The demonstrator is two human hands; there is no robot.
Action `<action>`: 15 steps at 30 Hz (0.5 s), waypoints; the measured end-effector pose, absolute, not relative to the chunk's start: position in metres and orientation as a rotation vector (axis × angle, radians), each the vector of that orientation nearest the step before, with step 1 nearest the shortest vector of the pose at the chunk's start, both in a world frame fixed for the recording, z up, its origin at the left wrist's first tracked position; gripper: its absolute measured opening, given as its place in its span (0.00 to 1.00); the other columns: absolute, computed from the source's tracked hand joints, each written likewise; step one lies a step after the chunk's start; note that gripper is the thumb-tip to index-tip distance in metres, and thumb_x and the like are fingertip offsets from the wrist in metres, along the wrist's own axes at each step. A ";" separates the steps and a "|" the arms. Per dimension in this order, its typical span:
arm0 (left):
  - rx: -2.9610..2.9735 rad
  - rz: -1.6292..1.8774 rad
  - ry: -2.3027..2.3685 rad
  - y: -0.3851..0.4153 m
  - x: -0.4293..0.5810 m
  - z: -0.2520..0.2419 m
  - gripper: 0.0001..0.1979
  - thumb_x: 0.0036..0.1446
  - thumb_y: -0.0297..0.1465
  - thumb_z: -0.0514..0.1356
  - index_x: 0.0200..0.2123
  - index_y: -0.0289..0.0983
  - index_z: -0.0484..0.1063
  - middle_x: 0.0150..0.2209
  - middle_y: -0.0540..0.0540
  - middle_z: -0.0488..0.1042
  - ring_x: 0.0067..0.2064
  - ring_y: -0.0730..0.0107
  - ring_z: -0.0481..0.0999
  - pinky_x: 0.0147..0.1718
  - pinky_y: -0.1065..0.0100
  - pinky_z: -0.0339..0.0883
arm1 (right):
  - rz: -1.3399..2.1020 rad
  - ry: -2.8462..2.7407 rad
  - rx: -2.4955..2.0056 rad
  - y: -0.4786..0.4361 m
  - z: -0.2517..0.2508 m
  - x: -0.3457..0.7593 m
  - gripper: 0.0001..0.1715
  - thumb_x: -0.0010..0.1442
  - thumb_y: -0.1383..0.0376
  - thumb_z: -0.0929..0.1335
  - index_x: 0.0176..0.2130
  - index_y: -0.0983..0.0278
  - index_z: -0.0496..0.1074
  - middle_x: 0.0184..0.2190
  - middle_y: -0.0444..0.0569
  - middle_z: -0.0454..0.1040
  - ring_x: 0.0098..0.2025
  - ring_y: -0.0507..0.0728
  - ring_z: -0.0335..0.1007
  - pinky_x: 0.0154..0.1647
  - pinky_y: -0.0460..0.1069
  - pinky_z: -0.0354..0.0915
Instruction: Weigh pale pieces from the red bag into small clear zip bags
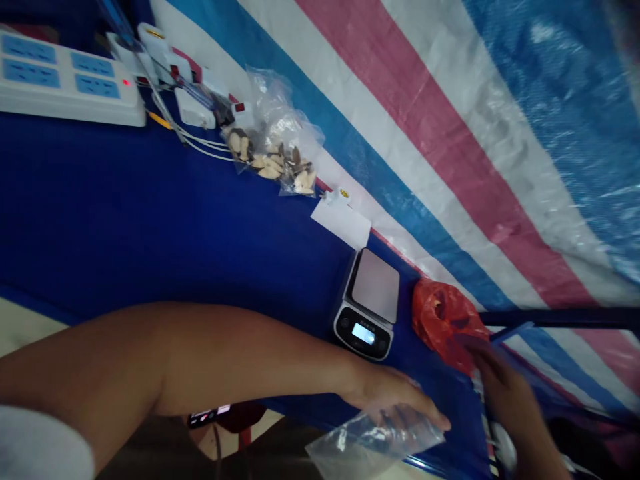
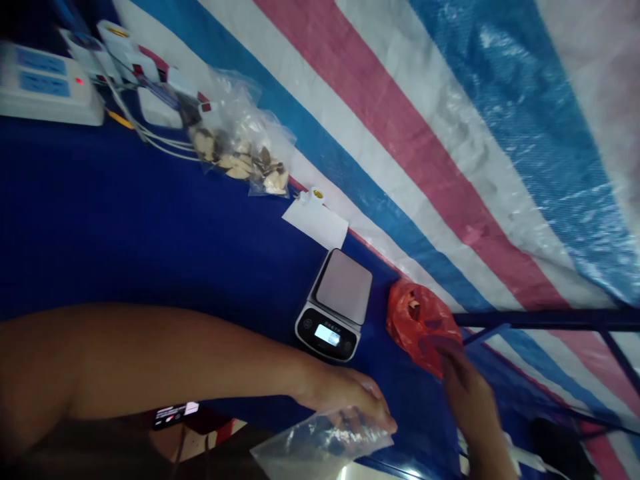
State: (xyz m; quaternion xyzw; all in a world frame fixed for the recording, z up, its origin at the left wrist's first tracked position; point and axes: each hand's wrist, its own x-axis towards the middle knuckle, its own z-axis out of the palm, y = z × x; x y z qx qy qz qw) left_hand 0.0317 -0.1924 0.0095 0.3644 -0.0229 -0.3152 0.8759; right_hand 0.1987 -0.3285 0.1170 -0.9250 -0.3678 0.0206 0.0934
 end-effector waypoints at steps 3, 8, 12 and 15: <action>0.769 -0.633 -0.022 -0.187 0.026 0.013 0.32 0.20 0.40 0.78 0.35 0.40 0.75 0.33 0.54 0.73 0.33 0.73 0.71 0.33 0.69 0.64 | 0.156 -1.112 -2.787 -0.309 0.091 0.248 0.28 0.57 0.53 0.63 0.49 0.62 0.81 0.47 0.61 0.80 0.52 0.69 0.77 0.54 0.60 0.69; 0.754 -0.648 -0.009 -0.186 0.026 0.016 0.36 0.13 0.48 0.77 0.31 0.41 0.75 0.32 0.53 0.74 0.32 0.72 0.70 0.30 0.69 0.65 | 0.179 -1.093 -2.794 -0.296 0.056 0.289 0.39 0.61 0.54 0.61 0.68 0.64 0.64 0.57 0.60 0.76 0.58 0.66 0.74 0.61 0.60 0.65; 0.757 -0.656 0.000 -0.187 0.026 0.016 0.36 0.12 0.48 0.78 0.31 0.41 0.76 0.32 0.55 0.74 0.31 0.74 0.71 0.30 0.71 0.64 | 0.106 -1.183 -2.788 -0.279 0.051 0.302 0.41 0.66 0.53 0.56 0.73 0.66 0.51 0.64 0.59 0.68 0.66 0.62 0.65 0.64 0.57 0.62; 0.769 -0.678 -0.035 -0.189 0.028 0.014 0.35 0.12 0.50 0.77 0.30 0.41 0.77 0.31 0.54 0.73 0.31 0.74 0.71 0.29 0.72 0.63 | 0.041 -1.155 -2.999 -0.255 0.047 0.307 0.39 0.66 0.54 0.55 0.69 0.71 0.56 0.59 0.64 0.72 0.61 0.66 0.70 0.59 0.57 0.66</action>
